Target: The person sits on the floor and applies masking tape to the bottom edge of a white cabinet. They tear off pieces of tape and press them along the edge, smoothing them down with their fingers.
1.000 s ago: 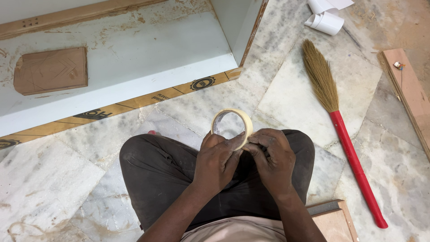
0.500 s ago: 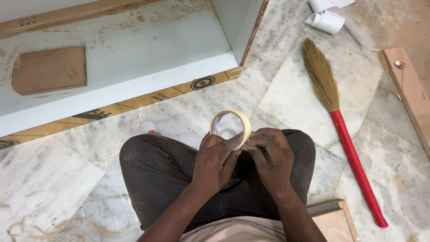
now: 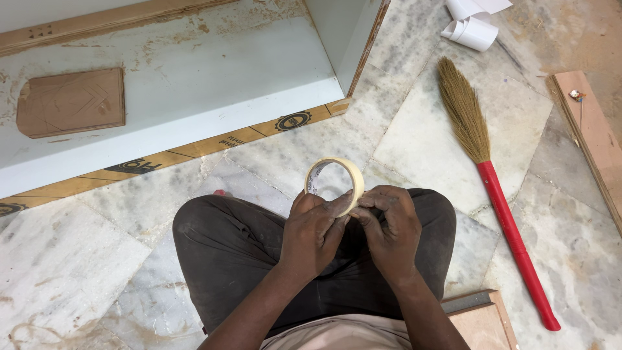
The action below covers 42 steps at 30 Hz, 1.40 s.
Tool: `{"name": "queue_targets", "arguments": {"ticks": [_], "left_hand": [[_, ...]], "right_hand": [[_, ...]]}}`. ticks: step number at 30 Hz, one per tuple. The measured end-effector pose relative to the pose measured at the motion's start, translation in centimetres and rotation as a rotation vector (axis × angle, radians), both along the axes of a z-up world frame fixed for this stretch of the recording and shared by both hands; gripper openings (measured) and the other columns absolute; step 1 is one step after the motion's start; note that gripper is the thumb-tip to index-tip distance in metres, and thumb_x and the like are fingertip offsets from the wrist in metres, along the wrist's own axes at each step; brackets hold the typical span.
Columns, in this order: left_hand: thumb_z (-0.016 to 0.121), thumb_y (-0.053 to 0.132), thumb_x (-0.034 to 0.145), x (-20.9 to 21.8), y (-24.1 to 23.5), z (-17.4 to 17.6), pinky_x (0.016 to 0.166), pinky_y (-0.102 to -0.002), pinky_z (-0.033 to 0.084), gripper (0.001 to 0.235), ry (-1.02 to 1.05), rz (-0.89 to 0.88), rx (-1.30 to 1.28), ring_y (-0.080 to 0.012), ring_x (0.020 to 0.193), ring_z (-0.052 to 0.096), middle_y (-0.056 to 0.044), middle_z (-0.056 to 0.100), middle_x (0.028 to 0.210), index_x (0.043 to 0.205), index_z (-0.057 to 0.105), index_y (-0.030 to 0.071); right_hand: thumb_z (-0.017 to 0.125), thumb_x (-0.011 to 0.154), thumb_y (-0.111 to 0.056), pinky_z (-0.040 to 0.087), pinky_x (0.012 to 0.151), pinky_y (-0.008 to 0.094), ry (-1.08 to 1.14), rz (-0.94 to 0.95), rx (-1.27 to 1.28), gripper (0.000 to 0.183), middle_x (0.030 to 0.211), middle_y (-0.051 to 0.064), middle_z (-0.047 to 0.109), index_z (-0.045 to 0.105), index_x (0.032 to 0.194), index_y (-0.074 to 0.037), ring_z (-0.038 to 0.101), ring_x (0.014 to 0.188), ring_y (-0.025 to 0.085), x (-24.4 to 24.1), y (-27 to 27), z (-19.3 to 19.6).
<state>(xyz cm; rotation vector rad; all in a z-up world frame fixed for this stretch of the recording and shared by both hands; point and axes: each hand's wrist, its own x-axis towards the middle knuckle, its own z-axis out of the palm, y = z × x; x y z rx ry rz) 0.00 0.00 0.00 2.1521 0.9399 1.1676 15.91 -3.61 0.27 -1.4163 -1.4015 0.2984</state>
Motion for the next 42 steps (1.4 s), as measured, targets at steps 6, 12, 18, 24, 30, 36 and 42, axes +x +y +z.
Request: {"name": "queue_targets", "arguments": {"ticks": [6,12,18,24,30,36,42], "left_hand": [[0.078,0.002,0.087,-0.2,-0.1,0.0,0.075,-0.034,0.045,0.052,-0.023,0.009,-0.074,-0.0195,0.081,0.053,-0.004,0.061,0.078,0.137,0.066,0.012],[0.079,0.002,0.087,-0.4,0.1,0.0,0.082,-0.036,0.047,0.053,0.040,0.002,-0.025,-0.0191,0.078,0.053,-0.002,0.059,0.074,0.138,0.066,0.012],[0.079,0.003,0.087,-0.4,0.2,0.3,0.081,-0.036,0.047,0.050,0.037,0.000,-0.088,-0.0197,0.078,0.054,-0.006,0.057,0.076,0.134,0.068,0.012],[0.076,0.009,0.089,-0.1,0.4,0.9,0.113,-0.049,0.040,0.046,0.186,0.013,0.011,-0.0176,0.080,0.060,-0.001,0.060,0.071,0.134,0.068,0.011],[0.072,0.012,0.087,-0.5,0.9,1.5,0.109,-0.048,0.038,0.044,0.213,0.032,-0.095,-0.0193,0.079,0.063,-0.005,0.063,0.076,0.131,0.069,0.007],[0.066,0.030,0.100,-1.3,2.0,1.8,0.090,-0.043,0.042,0.028,0.273,0.028,-0.221,-0.0247,0.081,0.063,-0.009,0.068,0.080,0.113,0.072,0.006],[0.062,0.027,0.100,-0.9,1.5,1.8,0.097,-0.047,0.041,0.028,0.243,0.046,-0.243,-0.0261,0.083,0.064,-0.011,0.068,0.081,0.114,0.070,0.004]], "right_hand": [[0.082,0.087,-0.006,0.058,0.068,0.023,0.018,0.062,0.002,0.018,0.108,0.010,0.067,0.069,0.099,-0.003,0.071,0.089,0.012,0.3,0.1,0.0],[0.083,0.086,-0.006,0.060,0.071,0.023,-0.006,0.093,0.029,0.015,0.106,0.009,0.068,0.073,0.097,-0.003,0.071,0.090,0.013,0.5,0.3,0.4],[0.080,0.088,-0.002,0.061,0.074,0.026,-0.020,0.107,0.017,0.015,0.102,0.010,0.072,0.073,0.101,0.000,0.073,0.090,0.015,1.3,0.3,2.1],[0.080,0.087,0.001,0.058,0.060,0.025,-0.264,0.108,0.056,0.013,0.096,0.010,0.070,0.069,0.094,0.000,0.072,0.074,0.015,1.7,1.1,1.9],[0.074,0.082,0.002,0.054,0.058,0.028,-0.277,0.139,0.045,0.015,0.093,0.010,0.067,0.061,0.090,-0.001,0.068,0.070,0.016,1.3,1.5,1.2],[0.069,0.096,-0.001,0.057,0.073,0.026,0.172,0.176,-0.132,0.006,0.102,0.008,0.070,0.066,0.101,-0.003,0.067,0.084,0.010,1.6,0.9,0.6],[0.069,0.095,-0.005,0.058,0.076,0.023,0.573,0.264,-0.283,0.015,0.115,0.007,0.073,0.064,0.109,-0.003,0.067,0.086,0.008,2.2,1.1,-0.6]]}}
